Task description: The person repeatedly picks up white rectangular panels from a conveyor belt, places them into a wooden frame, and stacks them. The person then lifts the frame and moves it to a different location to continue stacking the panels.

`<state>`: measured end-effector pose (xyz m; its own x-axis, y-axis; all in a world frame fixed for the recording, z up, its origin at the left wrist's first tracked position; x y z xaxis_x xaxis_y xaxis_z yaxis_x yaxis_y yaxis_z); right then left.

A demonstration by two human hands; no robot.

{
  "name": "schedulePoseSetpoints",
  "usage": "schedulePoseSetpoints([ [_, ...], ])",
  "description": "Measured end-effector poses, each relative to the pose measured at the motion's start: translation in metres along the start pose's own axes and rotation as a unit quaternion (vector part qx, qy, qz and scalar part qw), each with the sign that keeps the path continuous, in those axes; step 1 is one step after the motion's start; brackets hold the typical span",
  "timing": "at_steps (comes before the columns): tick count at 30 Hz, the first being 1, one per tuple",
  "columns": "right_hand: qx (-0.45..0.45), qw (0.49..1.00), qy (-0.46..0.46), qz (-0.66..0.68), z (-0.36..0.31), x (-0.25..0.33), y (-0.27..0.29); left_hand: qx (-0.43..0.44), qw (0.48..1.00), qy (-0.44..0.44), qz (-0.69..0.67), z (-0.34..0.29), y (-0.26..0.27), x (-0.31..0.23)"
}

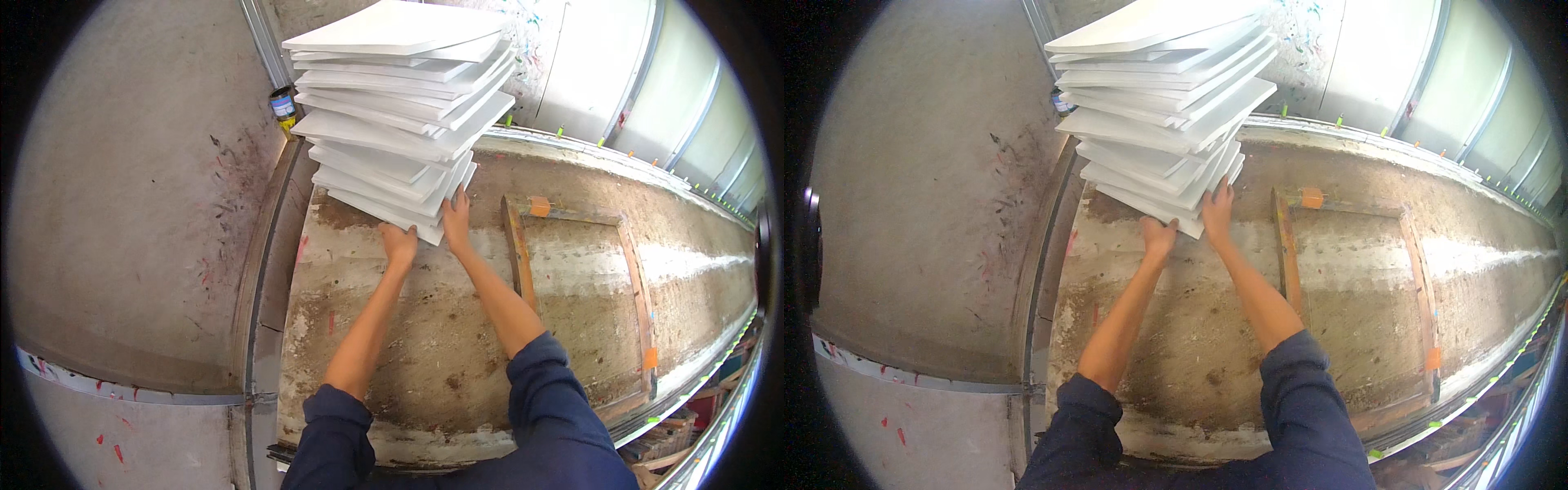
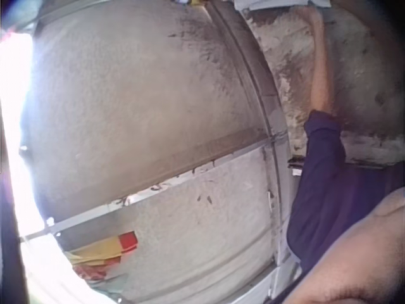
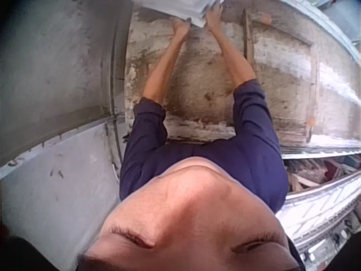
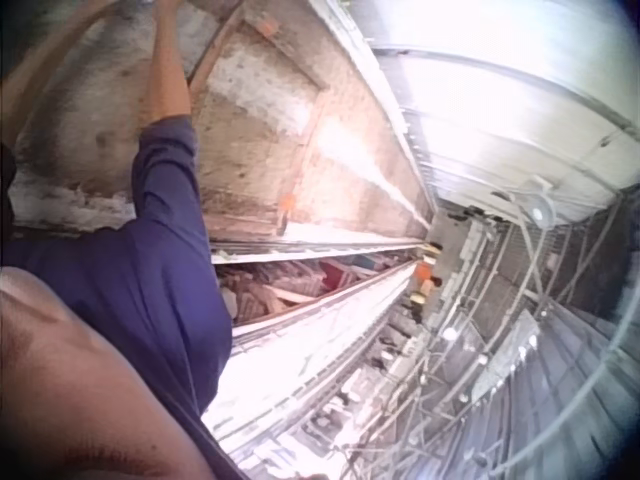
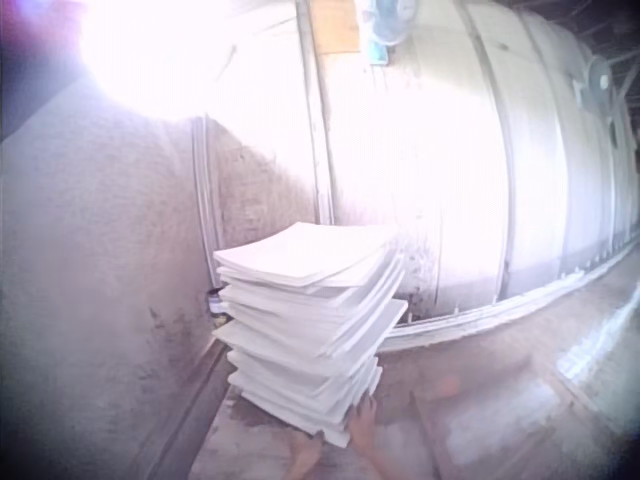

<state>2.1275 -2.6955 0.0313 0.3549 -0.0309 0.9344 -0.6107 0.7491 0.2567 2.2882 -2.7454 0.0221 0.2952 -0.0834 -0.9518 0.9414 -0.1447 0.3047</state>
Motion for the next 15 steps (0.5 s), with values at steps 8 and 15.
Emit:
schedulePoseSetpoints([
  [8,0.01,0.999,0.008,0.038,0.005,-0.018,0.0,0.008,0.997,0.046,-0.062,0.008,-0.017,0.023],
  [15,0.033,0.999,0.001,-0.004,0.014,-0.031,0.011,0.078,0.968,0.093,-0.218,-0.003,-0.022,0.002],
])
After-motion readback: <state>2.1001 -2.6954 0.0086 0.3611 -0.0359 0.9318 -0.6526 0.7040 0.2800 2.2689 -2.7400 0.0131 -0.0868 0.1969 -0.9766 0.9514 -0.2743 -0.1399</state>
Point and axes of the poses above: each hand's wrist, its own z-axis towards the middle knuckle, its own y-axis out of the back of the hand, x = y × z, the point moved 7 cm from there along z, towards the middle knuckle, and after that the axes turned 3 degrees about -z, right-handed, at the moved point
